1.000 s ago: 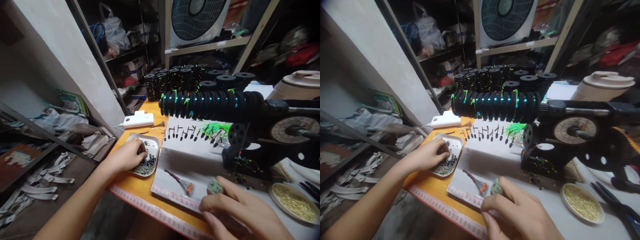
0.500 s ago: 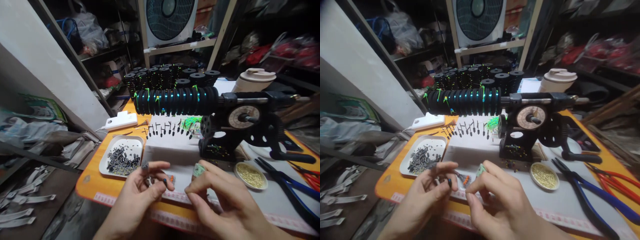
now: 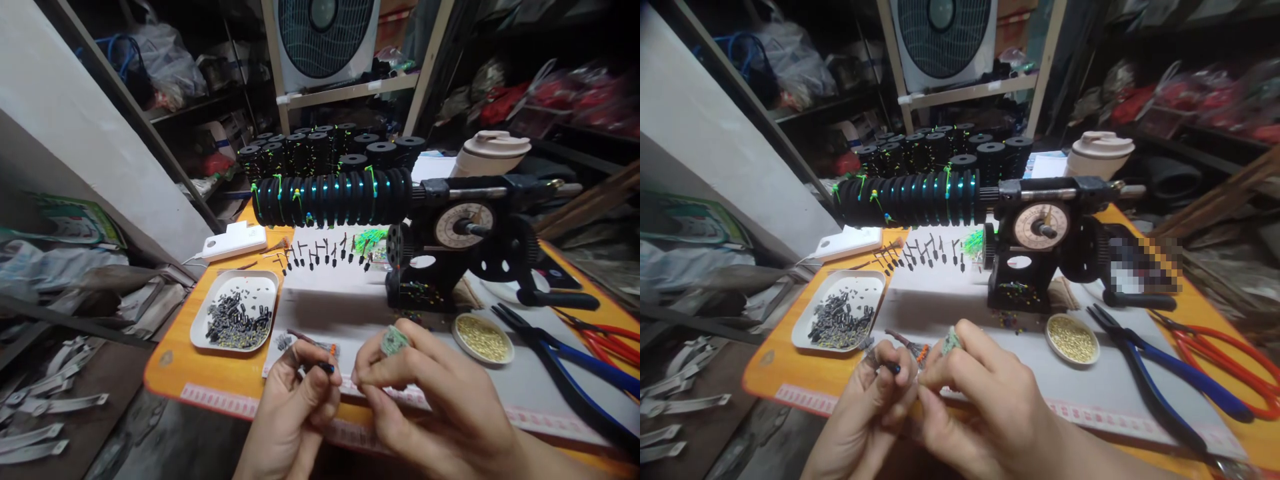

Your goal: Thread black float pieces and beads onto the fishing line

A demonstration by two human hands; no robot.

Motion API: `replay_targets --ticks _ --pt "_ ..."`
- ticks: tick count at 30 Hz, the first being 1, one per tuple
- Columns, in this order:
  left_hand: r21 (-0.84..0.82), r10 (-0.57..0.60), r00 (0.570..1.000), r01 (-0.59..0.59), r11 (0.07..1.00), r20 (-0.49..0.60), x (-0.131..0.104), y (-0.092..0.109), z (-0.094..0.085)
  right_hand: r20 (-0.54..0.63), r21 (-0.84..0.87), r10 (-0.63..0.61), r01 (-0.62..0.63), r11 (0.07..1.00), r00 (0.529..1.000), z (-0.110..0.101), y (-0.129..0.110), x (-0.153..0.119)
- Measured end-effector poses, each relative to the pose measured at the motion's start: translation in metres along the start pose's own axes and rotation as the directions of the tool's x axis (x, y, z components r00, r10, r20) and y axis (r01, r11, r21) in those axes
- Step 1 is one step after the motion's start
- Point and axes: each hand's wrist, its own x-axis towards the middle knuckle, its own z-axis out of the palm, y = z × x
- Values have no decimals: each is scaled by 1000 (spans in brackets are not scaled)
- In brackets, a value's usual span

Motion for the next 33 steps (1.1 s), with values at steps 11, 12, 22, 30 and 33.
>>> replay_targets --ticks 11,12,22,30,33 --pt "220 147 983 -121 968 -106 -7 2 5 -73 43 -4 7 999 997 -4 -3 12" --pt "251 182 977 -150 956 -113 -7 2 5 -84 35 -5 8 999 996 -4 -4 13" --pt "419 318 945 -258 870 -79 -5 -2 -3 -52 27 -1 3 1000 999 -4 -5 11" --pt "423 317 948 -292 858 13 -3 -1 -6 -42 8 -17 17 1000 999 -4 -3 9" --pt "419 312 950 -289 861 13 -3 0 -4 -49 11 -15 15 1000 999 -4 -4 9"
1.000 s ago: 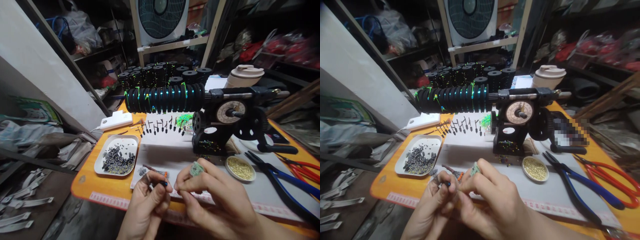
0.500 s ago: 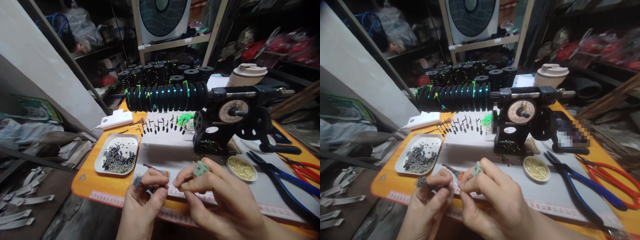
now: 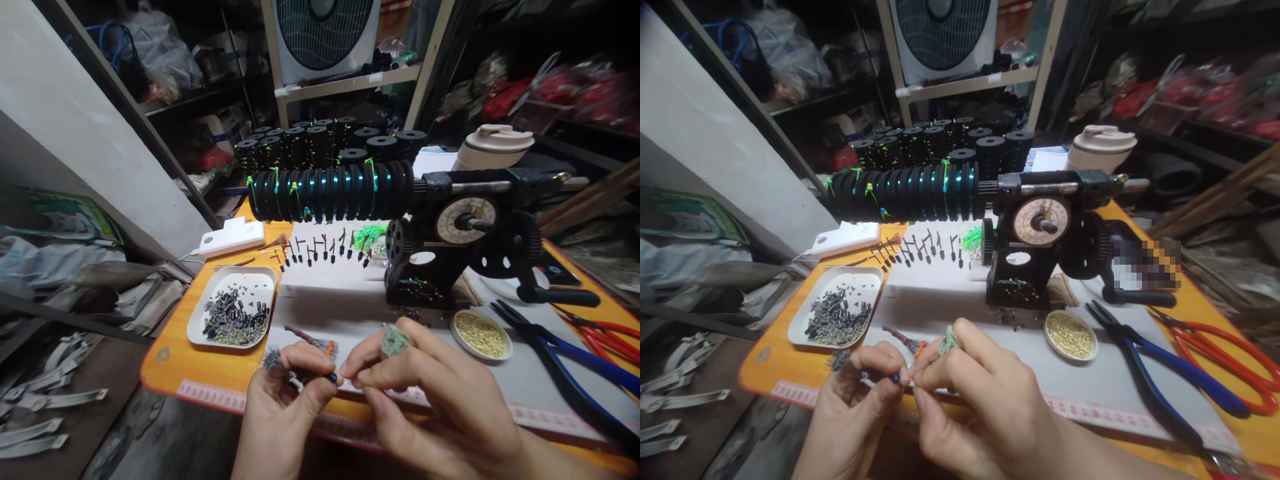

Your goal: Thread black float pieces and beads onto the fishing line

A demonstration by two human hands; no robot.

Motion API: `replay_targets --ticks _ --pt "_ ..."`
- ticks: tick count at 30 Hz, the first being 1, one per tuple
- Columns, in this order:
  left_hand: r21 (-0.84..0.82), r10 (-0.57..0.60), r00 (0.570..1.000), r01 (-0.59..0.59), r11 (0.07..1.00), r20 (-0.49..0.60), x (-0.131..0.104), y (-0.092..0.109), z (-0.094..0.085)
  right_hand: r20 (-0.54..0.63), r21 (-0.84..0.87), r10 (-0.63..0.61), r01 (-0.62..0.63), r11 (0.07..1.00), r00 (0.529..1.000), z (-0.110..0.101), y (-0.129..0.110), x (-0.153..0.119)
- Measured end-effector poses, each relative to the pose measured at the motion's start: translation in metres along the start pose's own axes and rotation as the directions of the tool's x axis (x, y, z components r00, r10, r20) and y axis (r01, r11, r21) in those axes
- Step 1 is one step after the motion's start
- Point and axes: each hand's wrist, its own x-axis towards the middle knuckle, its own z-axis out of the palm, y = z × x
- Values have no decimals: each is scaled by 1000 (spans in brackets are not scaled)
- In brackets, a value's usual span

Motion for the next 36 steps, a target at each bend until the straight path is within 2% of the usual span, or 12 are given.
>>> replay_targets --ticks 23,27,30,36 --pt "-20 19 1000 -19 1000 1 0 0 2 19 6 6 -7 1000 1000 2 0 -2" --pt "26 29 1000 -29 999 -12 0 2 2 106 -84 27 -18 996 994 0 3 -8" --pt "56 9 999 -7 998 -35 0 3 1 180 -192 10 25 981 984 -1 7 -16" --pt "98 41 998 -46 994 51 1 2 -2 213 -226 -100 149 963 972 0 12 -24"
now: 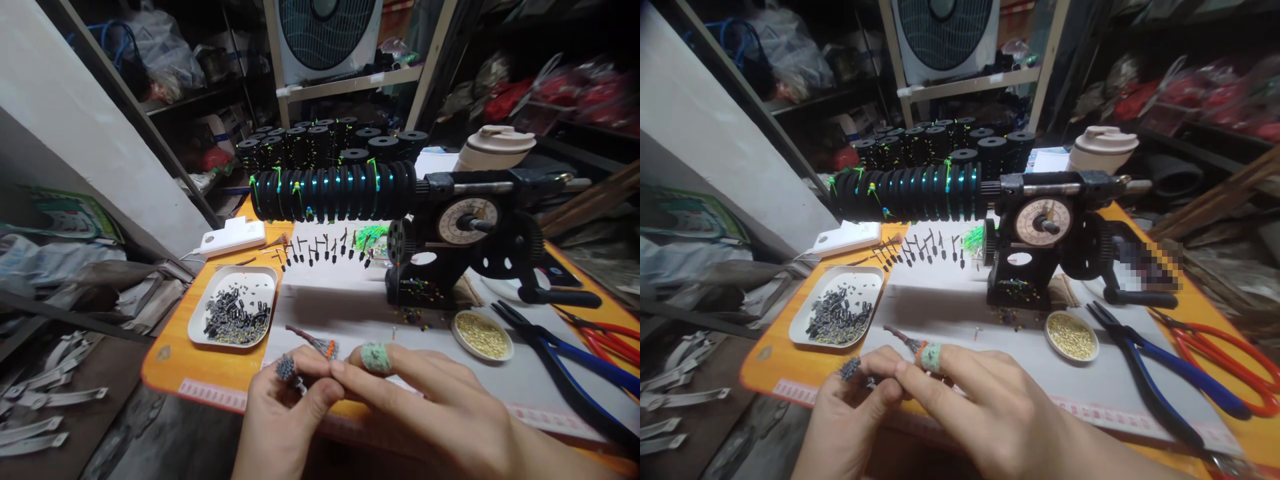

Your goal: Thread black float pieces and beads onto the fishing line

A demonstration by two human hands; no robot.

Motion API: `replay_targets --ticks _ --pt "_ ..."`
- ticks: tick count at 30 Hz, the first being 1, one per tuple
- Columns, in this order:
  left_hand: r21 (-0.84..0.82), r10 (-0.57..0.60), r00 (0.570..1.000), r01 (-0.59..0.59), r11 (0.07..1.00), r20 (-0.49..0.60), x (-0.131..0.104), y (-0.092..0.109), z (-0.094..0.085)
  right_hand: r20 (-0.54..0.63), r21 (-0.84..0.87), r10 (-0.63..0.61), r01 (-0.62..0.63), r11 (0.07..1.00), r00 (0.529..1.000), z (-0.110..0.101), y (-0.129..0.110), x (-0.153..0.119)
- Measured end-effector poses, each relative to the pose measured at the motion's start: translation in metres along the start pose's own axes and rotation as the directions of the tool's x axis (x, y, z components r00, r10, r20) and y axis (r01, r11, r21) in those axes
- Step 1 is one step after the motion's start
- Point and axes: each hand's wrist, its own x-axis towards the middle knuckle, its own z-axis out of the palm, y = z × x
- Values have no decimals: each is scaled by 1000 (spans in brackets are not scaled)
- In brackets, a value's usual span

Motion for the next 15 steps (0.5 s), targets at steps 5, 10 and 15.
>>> replay_targets --ticks 5,10,15 --pt "-57 107 994 -105 993 32 0 -11 -4 -23 33 98 -97 995 995 -3 -4 7" --pt "-44 297 953 -295 954 53 1 -12 1 -43 179 145 -136 975 988 -5 -5 18" --pt "-134 117 990 -128 983 -81 -4 -9 11 -48 239 143 -127 963 989 -5 -4 20"
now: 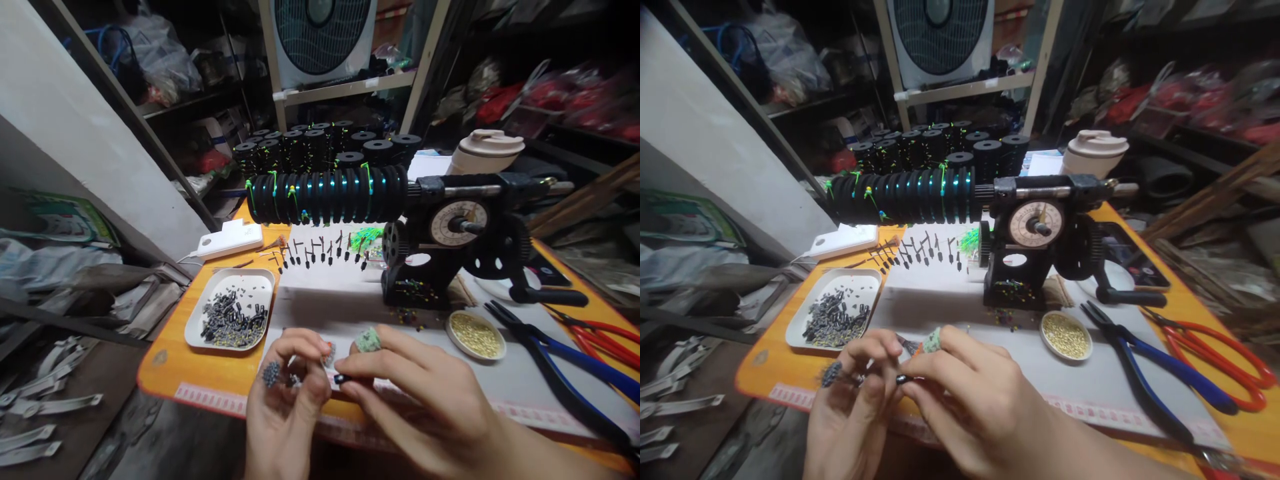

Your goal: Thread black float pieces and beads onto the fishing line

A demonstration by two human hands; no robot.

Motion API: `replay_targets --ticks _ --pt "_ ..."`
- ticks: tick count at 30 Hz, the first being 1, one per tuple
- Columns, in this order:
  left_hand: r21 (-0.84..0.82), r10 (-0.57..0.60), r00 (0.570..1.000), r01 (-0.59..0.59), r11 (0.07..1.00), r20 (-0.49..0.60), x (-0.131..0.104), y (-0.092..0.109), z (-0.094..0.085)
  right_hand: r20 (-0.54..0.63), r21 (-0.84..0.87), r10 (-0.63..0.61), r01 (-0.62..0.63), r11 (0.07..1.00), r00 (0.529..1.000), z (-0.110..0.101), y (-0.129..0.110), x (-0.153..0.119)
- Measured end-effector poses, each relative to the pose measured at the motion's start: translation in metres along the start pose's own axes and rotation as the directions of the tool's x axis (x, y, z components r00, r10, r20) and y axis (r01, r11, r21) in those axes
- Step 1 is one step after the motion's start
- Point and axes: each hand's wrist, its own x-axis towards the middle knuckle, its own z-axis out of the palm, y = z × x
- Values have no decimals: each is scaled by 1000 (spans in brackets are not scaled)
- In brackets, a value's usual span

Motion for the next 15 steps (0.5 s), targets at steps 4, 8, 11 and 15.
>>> replay_targets --ticks 4,8,11,15 --pt "-11 76 997 -76 997 -4 -1 -6 1 21 26 18 -18 999 1000 -1 -1 0" --pt "-214 100 983 -65 975 155 0 -11 -4 105 28 40 -43 999 994 -2 -1 2" --pt "-212 8 971 43 976 237 0 -10 -11 199 -43 -53 63 997 978 -4 4 4" --pt "49 -119 970 110 993 214 7 2 -23 138 -293 -346 372 881 928 -11 10 5"
